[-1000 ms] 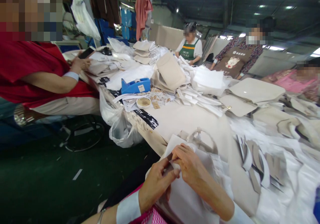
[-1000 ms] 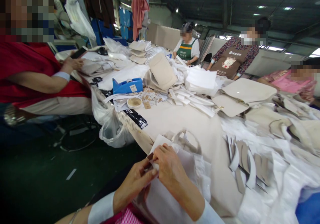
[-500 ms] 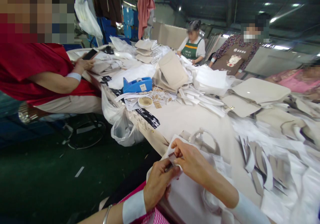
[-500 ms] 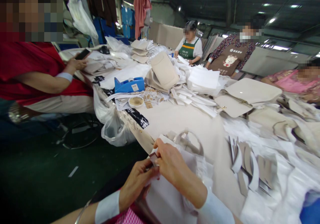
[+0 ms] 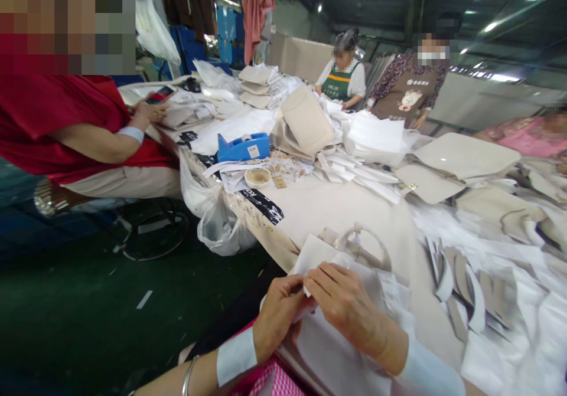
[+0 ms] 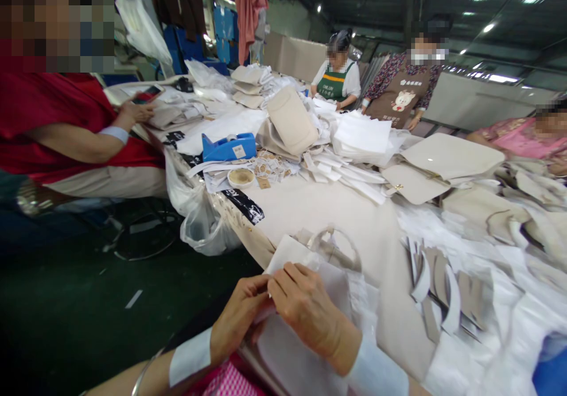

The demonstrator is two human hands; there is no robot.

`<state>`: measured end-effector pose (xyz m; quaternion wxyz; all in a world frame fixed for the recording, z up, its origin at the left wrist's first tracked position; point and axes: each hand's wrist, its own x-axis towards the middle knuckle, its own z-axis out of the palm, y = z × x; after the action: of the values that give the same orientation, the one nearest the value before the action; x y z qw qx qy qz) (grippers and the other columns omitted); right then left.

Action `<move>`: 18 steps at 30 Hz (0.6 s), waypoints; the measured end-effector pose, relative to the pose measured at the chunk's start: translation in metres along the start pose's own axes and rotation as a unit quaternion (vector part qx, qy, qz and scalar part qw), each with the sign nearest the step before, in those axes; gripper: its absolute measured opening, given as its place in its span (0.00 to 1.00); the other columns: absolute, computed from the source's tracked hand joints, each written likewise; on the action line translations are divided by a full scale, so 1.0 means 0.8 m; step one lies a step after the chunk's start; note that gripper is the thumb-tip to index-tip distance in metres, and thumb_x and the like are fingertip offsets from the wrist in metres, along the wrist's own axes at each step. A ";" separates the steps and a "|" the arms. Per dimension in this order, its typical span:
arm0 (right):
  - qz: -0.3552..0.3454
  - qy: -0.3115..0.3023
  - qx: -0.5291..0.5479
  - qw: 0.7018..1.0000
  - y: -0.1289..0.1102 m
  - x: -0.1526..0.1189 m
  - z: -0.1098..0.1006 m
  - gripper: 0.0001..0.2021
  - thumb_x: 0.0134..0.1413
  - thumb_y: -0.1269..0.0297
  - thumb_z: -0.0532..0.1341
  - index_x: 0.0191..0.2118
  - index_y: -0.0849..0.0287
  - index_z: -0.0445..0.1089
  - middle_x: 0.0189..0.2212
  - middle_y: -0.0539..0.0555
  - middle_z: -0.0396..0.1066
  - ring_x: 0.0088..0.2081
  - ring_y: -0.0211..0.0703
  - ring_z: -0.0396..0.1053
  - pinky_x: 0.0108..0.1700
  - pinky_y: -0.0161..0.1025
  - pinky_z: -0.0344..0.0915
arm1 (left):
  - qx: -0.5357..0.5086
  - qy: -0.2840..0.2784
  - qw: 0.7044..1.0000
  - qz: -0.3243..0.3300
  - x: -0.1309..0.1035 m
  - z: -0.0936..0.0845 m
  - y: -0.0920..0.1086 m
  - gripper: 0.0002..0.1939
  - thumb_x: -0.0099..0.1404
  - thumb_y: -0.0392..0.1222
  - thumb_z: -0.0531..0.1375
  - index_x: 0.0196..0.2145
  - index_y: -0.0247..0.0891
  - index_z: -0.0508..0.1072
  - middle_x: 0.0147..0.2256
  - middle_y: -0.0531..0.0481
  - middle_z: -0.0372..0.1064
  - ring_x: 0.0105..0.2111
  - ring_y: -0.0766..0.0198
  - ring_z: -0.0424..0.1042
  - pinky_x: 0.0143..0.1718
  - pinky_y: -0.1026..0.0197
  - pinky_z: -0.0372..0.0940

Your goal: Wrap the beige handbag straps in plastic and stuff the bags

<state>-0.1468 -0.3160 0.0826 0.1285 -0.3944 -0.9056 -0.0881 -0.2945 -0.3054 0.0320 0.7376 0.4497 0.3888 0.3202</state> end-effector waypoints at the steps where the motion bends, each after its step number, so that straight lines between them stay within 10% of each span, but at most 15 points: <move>1: -0.018 0.001 0.018 1.000 0.004 -0.003 -0.003 0.11 0.61 0.79 0.53 0.34 0.60 0.69 0.30 0.54 0.72 0.33 0.45 0.67 0.37 0.42 0.66 | -0.002 0.000 1.000 -0.005 0.000 0.000 -0.002 0.20 0.60 0.54 0.62 0.38 0.32 0.78 0.23 0.54 0.65 0.11 0.74 0.56 0.09 0.69 0.51; 12: 0.003 -0.063 0.112 0.992 0.013 -0.038 -0.024 0.25 0.59 0.67 0.62 0.61 0.62 0.61 0.58 0.60 0.66 0.61 0.52 0.60 0.65 0.56 0.56 | -0.106 -0.122 0.987 -0.003 0.003 -0.020 0.000 0.22 0.56 0.43 0.67 0.47 0.32 0.74 0.33 0.48 0.71 0.13 0.78 0.58 0.13 0.72 0.56; 18: 0.054 -0.067 0.175 0.981 0.008 -0.037 -0.029 0.26 0.58 0.71 0.61 0.62 0.56 0.61 0.62 0.57 0.61 0.64 0.49 0.55 0.68 0.55 0.49 | -0.043 -0.072 0.996 -0.004 0.004 -0.011 -0.003 0.24 0.57 0.53 0.67 0.42 0.30 0.74 0.28 0.50 0.69 0.10 0.78 0.56 0.11 0.71 0.53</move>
<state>-0.1187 -0.3381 0.0958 0.1389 -0.4191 -0.8910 0.1060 -0.3006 -0.3002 0.0265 0.7836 0.4378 0.3222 0.3007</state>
